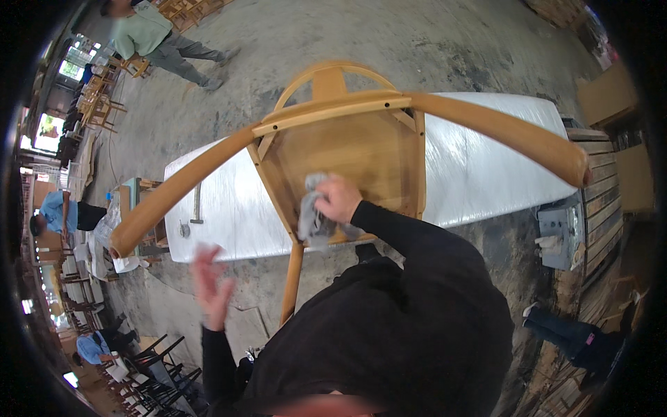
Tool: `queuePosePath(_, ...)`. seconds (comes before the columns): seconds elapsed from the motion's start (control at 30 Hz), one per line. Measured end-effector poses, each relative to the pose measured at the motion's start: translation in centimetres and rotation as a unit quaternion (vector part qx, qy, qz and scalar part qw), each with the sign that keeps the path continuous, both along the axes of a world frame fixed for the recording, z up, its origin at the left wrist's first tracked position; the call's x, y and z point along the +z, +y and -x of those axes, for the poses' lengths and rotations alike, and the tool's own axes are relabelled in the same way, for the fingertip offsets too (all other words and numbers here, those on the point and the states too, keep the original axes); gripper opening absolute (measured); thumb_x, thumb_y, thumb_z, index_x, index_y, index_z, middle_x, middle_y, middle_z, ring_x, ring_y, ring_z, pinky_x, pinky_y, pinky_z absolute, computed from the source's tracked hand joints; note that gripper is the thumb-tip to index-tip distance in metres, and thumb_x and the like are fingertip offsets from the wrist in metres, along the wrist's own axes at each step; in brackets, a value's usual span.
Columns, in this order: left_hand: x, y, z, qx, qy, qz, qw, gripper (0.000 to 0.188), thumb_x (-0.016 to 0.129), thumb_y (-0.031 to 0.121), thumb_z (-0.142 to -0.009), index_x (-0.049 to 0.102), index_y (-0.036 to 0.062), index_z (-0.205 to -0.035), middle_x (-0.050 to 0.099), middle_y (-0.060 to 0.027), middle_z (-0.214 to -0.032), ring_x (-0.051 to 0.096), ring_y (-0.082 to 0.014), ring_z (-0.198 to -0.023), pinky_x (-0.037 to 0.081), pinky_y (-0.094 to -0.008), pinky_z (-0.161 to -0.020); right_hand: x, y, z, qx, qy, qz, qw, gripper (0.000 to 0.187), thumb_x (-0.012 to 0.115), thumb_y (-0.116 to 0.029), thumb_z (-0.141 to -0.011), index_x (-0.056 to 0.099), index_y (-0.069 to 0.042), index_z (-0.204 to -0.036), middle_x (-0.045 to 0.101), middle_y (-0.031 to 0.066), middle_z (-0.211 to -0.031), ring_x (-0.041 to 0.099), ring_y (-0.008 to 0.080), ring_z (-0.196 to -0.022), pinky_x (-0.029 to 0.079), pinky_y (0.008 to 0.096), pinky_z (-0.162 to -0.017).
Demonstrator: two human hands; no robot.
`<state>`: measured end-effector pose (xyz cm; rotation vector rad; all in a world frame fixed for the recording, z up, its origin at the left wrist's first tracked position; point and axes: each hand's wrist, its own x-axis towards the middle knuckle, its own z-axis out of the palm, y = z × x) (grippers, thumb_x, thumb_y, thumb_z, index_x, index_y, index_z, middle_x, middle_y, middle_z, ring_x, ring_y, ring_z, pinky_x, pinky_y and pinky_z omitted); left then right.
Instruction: The person wipes a wooden chair with a cloth, then places it on a pallet. They pick up a white sheet and wrap the chair, followed by wrapping it with foam padding. The task occurs in a workshop with other workers visible in the background.
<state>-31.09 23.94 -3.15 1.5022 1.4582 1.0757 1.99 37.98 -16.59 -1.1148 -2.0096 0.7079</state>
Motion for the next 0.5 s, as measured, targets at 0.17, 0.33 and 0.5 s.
queuePosePath(0.17,10.8,10.1,-4.9,-0.029,-0.055,-0.396,0.916,0.076,0.074,0.038,-0.085,0.037,0.0035,-0.141,0.054,-0.0204,-0.127,0.054,-0.034,-0.121,0.043,-0.0502,-0.1,14.7,7.3,-4.8,-0.103,-0.014,-0.221,0.97,0.019,0.056,-0.015,-0.076,0.065,-0.004,-0.089,0.064,0.0143,-0.087,0.055,0.0347,-0.077,0.046,0.0417,-0.074)
queuePosePath(0.33,13.5,14.8,-6.8,-0.17,-0.197,-0.419,0.87,0.034,0.066,0.032,-0.09,0.053,0.0031,-0.1,0.059,-0.0103,-0.071,0.063,-0.0232,-0.065,0.05,-0.0417,-0.075,15.1,10.3,0.8,-0.085,-0.412,-0.028,0.907,0.064,0.041,-0.054,-0.097,0.048,-0.009,-0.141,0.056,0.0155,-0.132,0.052,0.0365,-0.113,0.038,0.0517,-0.101)
queuePosePath(0.5,12.3,15.0,-6.8,-0.126,-0.21,-0.436,0.866,0.024,0.062,0.026,-0.092,0.05,0.0052,-0.087,0.054,-0.005,-0.06,0.057,-0.0177,-0.052,0.047,-0.0366,-0.064,11.4,16.7,3.5,0.118,-0.299,-0.003,0.947,0.061,0.037,-0.058,-0.097,0.05,-0.017,-0.141,0.052,0.0113,-0.139,0.05,0.0333,-0.122,0.039,0.0431,-0.106)
